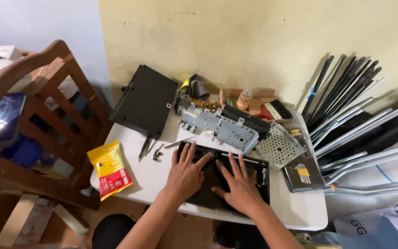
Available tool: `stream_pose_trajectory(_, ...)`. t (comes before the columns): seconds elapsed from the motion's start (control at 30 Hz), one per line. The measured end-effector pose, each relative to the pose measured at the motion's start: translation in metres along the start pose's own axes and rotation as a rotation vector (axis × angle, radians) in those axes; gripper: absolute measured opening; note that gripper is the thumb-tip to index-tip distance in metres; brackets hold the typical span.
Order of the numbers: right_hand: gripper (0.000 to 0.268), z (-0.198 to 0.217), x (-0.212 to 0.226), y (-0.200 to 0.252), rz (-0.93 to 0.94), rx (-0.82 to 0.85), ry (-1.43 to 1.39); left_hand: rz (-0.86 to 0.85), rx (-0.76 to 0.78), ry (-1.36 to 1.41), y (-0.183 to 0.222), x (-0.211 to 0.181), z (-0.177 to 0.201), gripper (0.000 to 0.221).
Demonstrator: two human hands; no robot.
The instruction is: Disassembling an electronic device by removing its internal components such as the optical drive and circuit boards.
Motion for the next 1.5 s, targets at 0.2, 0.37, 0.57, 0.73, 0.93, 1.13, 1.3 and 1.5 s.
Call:
stream_pose_trajectory(0.2,0.086,-0.006,0.001,0.004,0.0,-0.043,-0.054,0.169,0.042,0.007,0.029,0.005,0.007,0.06)
stream_pose_trajectory(0.37,0.081,-0.028,-0.011,-0.007,0.064,-0.265,0.0,0.213,0.031,0.049,0.045,-0.007,0.024,0.044)
stream_pose_trajectory(0.57,0.057,-0.032,-0.023,-0.003,0.168,-0.433,-0.206,0.138,-0.189,-0.004,0.059,0.0,0.018,0.037)
stream_pose_trajectory(0.73,0.053,-0.08,-0.01,0.04,0.214,-0.539,-0.113,0.053,-0.365,0.039,0.099,-0.02,0.026,0.03)
stream_pose_trajectory(0.93,0.035,-0.09,0.016,0.068,0.17,-1.092,0.074,-0.088,-0.552,0.086,0.134,-0.04,0.03,0.036)
stream_pose_trajectory(1.13,0.034,-0.122,0.057,0.101,0.371,-1.081,-0.121,-0.061,-0.558,0.188,0.191,-0.055,0.026,0.031)
stream_pose_trajectory(1.3,0.052,-0.155,0.064,0.089,0.404,-0.92,-0.16,0.024,-0.373,0.15,0.212,-0.04,-0.006,0.05)
stream_pose_trajectory(1.5,0.054,-0.161,0.07,0.095,0.343,-1.001,-0.011,0.127,-0.353,0.078,0.21,-0.029,-0.005,0.063)
Point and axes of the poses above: each hand's wrist, its own y-axis away from the middle knuckle, its own z-axis out of the back of the hand, x = y × z, the point moved 4 cm from there along -y, towards the middle knuckle, and after that the axes turned 10 degrees about y, right-handed, at the moved point
